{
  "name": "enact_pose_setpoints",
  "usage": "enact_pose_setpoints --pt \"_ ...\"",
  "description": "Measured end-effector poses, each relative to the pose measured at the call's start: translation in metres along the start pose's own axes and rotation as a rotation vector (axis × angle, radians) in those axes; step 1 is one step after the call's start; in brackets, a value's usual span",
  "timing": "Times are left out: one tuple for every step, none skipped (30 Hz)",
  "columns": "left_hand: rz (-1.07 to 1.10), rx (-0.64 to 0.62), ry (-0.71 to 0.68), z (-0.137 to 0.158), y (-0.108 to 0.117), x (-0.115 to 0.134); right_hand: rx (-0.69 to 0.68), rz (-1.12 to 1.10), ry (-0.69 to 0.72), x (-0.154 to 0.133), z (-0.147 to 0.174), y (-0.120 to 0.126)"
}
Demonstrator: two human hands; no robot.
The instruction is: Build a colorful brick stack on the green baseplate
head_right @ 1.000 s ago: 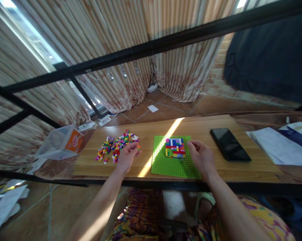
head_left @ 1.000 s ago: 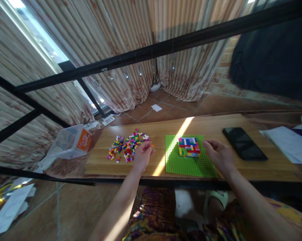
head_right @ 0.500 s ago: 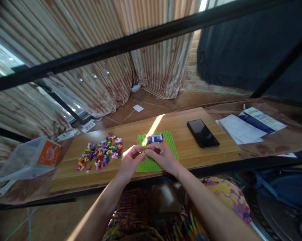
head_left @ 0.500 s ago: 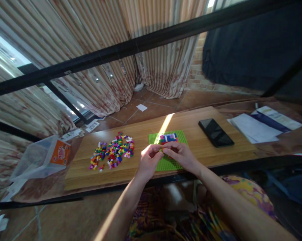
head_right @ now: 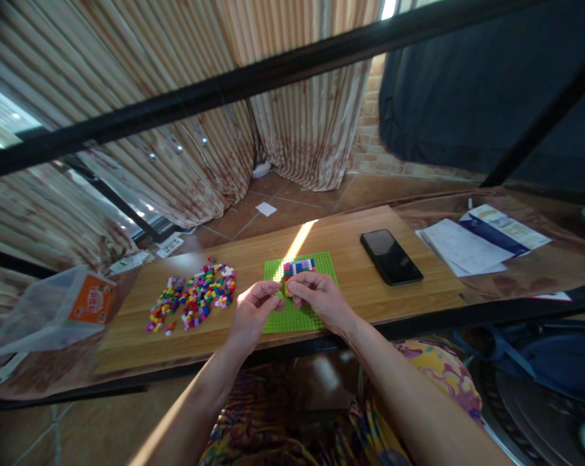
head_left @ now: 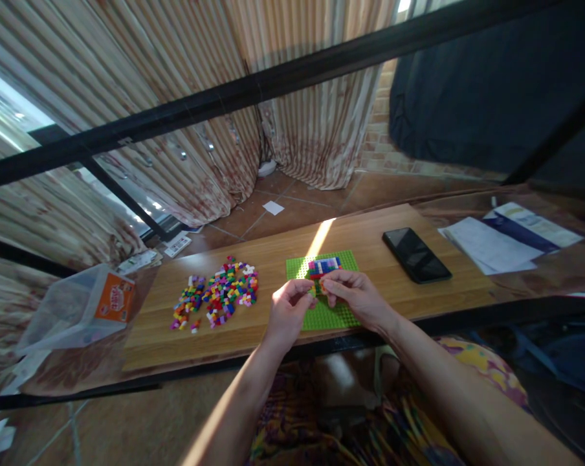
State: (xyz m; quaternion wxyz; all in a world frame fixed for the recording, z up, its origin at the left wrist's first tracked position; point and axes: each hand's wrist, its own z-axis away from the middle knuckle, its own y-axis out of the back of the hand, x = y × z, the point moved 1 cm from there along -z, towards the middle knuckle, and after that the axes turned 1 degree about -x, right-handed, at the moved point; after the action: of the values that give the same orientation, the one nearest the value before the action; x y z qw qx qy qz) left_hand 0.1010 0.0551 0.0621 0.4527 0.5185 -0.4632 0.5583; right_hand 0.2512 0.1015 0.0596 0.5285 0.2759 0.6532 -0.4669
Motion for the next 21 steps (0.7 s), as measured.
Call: enact_pose_setpoints --pt "-0.021 0.014 0.006 -0.001 0.002 -0.002 0.024 -0.021 -0.004 -0.002 -0.001 0.002" --pt "-0.047 0.026 0.010 -0.001 0.004 -0.004 0.053 -0.039 -0.006 -0.004 -0.002 0.005" --pt "-0.073 0.034 0.012 -0.002 0.006 -0.007 0.086 -0.053 -0.005 -0.006 -0.003 0.009" --pt "-0.096 0.041 0.013 -0.004 0.008 -0.010 0.122 -0.063 0.000 -0.008 -0.004 0.013" --pt "-0.112 0.047 0.013 -0.005 0.009 -0.014 0.161 -0.069 0.010 -0.009 -0.005 0.018" --pt "-0.128 0.054 0.007 -0.007 0.011 -0.016 0.199 -0.069 0.023 -0.011 -0.006 0.022" --pt "-0.151 0.057 -0.008 -0.008 0.011 -0.019 0.233 -0.064 0.036 -0.012 -0.007 0.026" --pt "-0.186 0.059 -0.033 -0.010 0.012 -0.021 0.261 -0.055 0.048 -0.013 -0.007 0.030" --pt "-0.234 0.057 -0.068 -0.011 0.011 -0.022 0.284 -0.044 0.057 -0.014 -0.008 0.033" --pt "-0.289 0.053 -0.108 -0.012 0.011 -0.022 0.302 -0.034 0.062 -0.014 -0.008 0.035" --pt "-0.346 0.048 -0.148 -0.014 0.010 -0.022 0.313 -0.025 0.064 -0.014 -0.008 0.037" --pt "-0.395 0.044 -0.183 -0.016 0.008 -0.021 0.319 -0.018 0.061 -0.013 -0.008 0.038" --pt "-0.433 0.044 -0.210 -0.018 0.007 -0.021 0.324 -0.013 0.058 -0.013 -0.008 0.039" --pt "-0.459 0.046 -0.228 -0.020 0.005 -0.021 0.329 -0.010 0.055 -0.012 -0.008 0.039" --pt "-0.477 0.049 -0.239 -0.023 0.004 -0.021 0.334 -0.008 0.052 -0.011 -0.008 0.040" --pt "-0.488 0.053 -0.248 -0.026 0.002 -0.022 0.338 -0.010 0.051 -0.010 -0.008 0.040" --pt "-0.490 0.058 -0.255 -0.028 0.001 -0.024 0.343 -0.013 0.051 -0.010 -0.008 0.041" --pt "-0.485 0.063 -0.264 -0.030 -0.001 -0.025 0.345 -0.018 0.050 -0.010 -0.008 0.041" --pt "-0.474 0.066 -0.274 -0.032 -0.002 -0.027 0.343 -0.022 0.047 -0.010 -0.008 0.041" --pt "-0.467 0.068 -0.282 -0.033 -0.004 -0.028 0.341 -0.025 0.043 -0.010 -0.008 0.041" --pt "-0.457 0.069 -0.290 -0.033 -0.005 -0.029 0.338 -0.028 0.037 -0.011 -0.007 0.041"
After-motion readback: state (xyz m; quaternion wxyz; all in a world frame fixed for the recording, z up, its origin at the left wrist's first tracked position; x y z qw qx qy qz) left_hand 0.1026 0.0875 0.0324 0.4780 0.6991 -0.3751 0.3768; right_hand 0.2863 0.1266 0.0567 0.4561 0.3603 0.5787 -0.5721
